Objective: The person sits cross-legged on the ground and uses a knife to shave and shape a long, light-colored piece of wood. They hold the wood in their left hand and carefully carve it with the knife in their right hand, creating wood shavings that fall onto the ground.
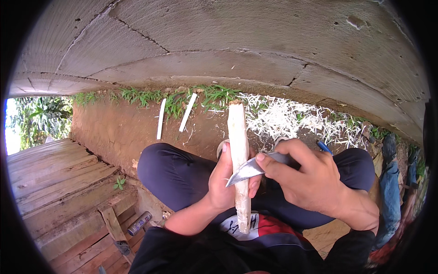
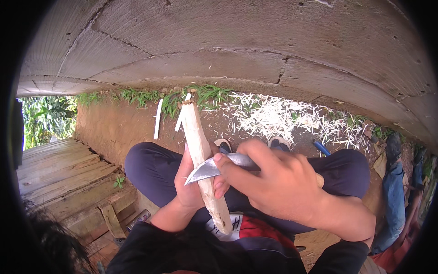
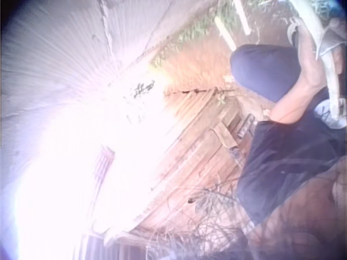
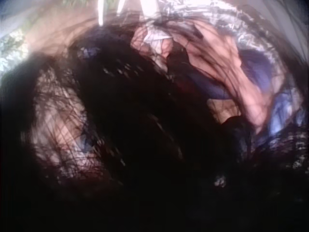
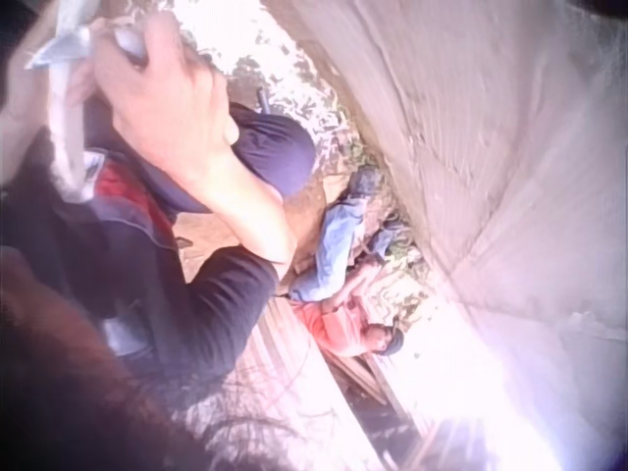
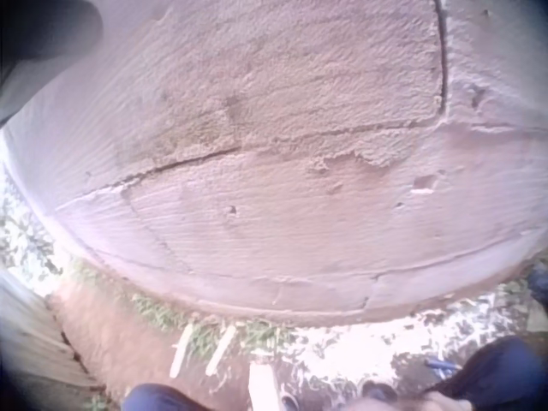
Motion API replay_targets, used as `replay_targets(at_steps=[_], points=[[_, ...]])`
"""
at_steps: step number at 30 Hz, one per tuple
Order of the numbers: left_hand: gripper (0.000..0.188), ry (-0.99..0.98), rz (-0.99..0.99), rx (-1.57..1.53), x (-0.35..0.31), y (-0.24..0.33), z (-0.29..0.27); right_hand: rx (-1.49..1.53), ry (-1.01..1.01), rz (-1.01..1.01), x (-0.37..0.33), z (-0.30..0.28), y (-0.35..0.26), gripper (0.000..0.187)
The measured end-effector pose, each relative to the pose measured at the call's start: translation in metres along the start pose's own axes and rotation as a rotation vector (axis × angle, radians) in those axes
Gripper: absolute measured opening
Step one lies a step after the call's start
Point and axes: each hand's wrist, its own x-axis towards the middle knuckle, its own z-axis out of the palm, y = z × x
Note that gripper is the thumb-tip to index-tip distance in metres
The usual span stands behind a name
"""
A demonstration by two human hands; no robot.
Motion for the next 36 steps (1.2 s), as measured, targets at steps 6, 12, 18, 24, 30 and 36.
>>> replay_targets(at_steps=[6,12,18,24,30,36], points=[[0.062,-0.158,-0.029,0.214,-0.004,-0.016,0.002,-0.128,0.21,0.149,0.017,-0.011,0.016,0.038],[0.064,-0.082,0.044,0.174,0.004,-0.009,-0.001,-0.019,0.259,0.052,0.01,-0.012,0.014,0.032],[0.065,-0.09,-0.066,0.084,-0.003,-0.012,-0.006,-0.071,0.05,0.062,0.005,-0.005,0.006,0.033],[0.067,-0.22,-0.012,0.142,-0.007,-0.012,0.002,-0.067,0.44,0.006,0.022,-0.029,0.038,0.036],[0.069,-0.133,-0.072,0.063,-0.003,-0.014,-0.004,0.057,-0.048,0.058,0.003,-0.015,-0.002,0.035],[0.068,-0.386,-0.121,0.288,-0.02,-0.011,0.021,-0.132,0.445,-0.023,0.031,-0.029,0.052,0.032]])
